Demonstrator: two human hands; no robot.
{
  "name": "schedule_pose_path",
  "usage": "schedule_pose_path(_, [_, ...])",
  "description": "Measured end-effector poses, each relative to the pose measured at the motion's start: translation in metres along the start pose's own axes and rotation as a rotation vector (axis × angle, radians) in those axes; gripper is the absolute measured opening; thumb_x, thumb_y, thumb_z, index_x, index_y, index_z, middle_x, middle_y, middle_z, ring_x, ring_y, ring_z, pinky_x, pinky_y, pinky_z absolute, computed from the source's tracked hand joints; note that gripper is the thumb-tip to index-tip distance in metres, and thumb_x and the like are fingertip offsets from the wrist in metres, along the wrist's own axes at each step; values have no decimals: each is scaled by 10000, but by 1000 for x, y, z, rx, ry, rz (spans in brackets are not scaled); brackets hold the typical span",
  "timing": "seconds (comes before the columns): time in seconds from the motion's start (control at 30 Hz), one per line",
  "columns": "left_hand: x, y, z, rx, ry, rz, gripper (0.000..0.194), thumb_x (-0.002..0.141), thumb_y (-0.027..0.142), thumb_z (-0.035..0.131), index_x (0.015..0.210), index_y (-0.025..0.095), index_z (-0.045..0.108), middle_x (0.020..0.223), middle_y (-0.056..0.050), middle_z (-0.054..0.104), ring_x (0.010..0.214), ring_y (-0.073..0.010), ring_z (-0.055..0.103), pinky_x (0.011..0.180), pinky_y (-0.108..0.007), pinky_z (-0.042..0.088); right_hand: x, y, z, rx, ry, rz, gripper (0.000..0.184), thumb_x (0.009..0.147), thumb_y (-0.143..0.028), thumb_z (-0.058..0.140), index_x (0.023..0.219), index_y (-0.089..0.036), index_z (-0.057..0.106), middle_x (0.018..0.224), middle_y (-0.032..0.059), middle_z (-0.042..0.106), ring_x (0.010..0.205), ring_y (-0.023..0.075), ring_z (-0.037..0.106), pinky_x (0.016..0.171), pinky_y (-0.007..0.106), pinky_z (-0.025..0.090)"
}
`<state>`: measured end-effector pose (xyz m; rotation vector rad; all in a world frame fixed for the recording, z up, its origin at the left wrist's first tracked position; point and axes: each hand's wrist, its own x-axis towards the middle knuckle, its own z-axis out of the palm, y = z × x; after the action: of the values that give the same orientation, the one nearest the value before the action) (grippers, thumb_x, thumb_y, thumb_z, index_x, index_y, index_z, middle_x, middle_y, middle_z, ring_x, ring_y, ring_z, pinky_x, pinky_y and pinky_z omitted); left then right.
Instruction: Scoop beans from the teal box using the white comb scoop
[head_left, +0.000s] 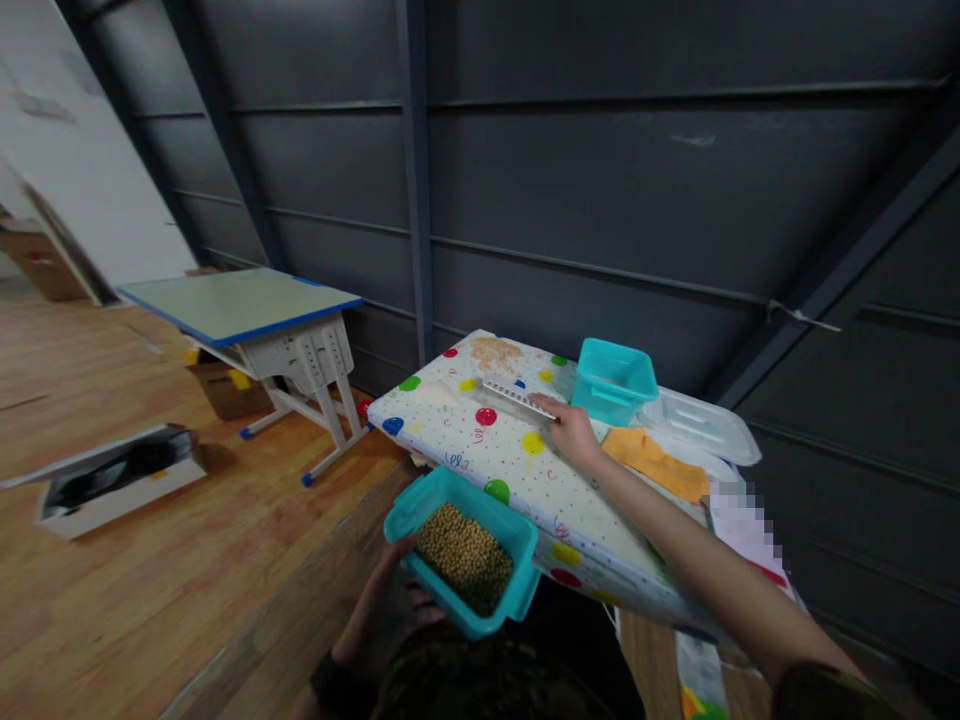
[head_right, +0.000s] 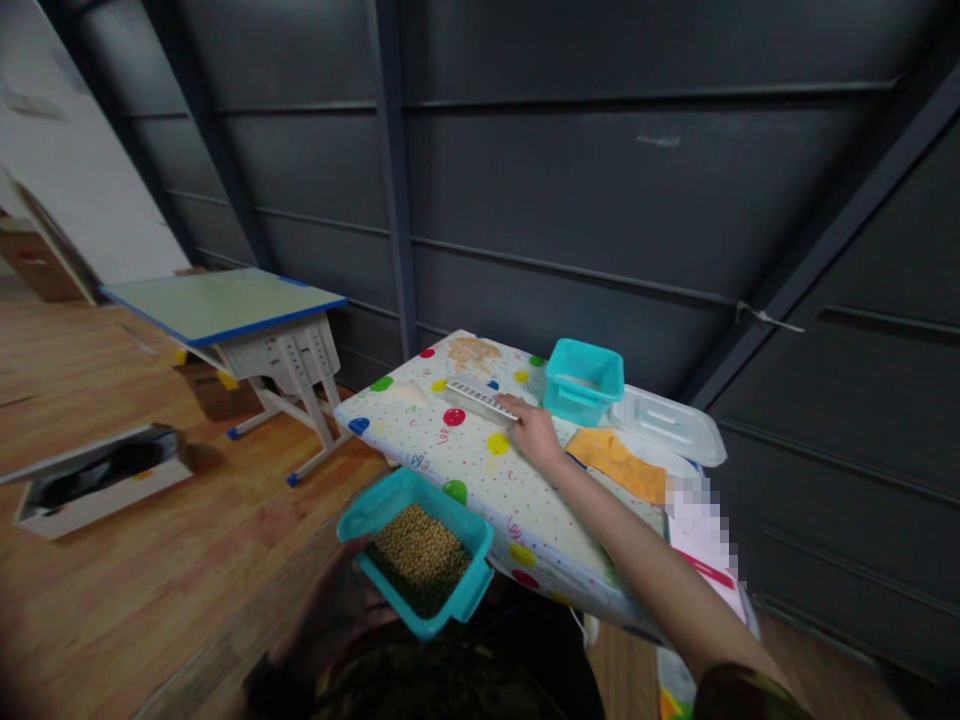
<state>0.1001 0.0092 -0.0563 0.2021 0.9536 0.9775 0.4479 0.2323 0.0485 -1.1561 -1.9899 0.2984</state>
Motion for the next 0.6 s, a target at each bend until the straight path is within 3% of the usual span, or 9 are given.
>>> schedule_pose_path(0.13, [3,2,12,44,66,49,985,867,634,894,1686,276,482,1521,-215,758,1261,-475,826,1030,-579,670,6,2,1,-80,-9,30,760,739,94,548,1301,-254,923,1398,46,853,1386,303,797,1306,532,565])
schedule_pose_path(0.3, [-1,3,20,5,98,42,1018,867,586,890,1730,300,432,1561,-218,726,1278,-478,816,1078,-616,639,-14,-4,-2,-98,-93,-67,801,729,88,566,1342,-297,909,1431,19,841,1416,289,778,1323,534,546])
schedule_pose_path(0.43, [-8,3,22,-20,46,70,1112,812,570,965,1744,348,402,1495,-188,754,1226,-447,829,1076,-583,628,-23,-9,-9,-75,-60,-41,844,742,85,515,1400,-292,886,1481,5,815,1449,267,752,1329,498,536])
schedule_pose_path(0.6, [0,1,16,-16,66,53,944,858,567,923,1651,335,467,1359,-159,798,1171,-438,837,1000,-534,627,-24,-14,-10,-120,-1,24,824,767,85,495,1426,-236,872,1493,36,808,1463,275,743,1329,496,536])
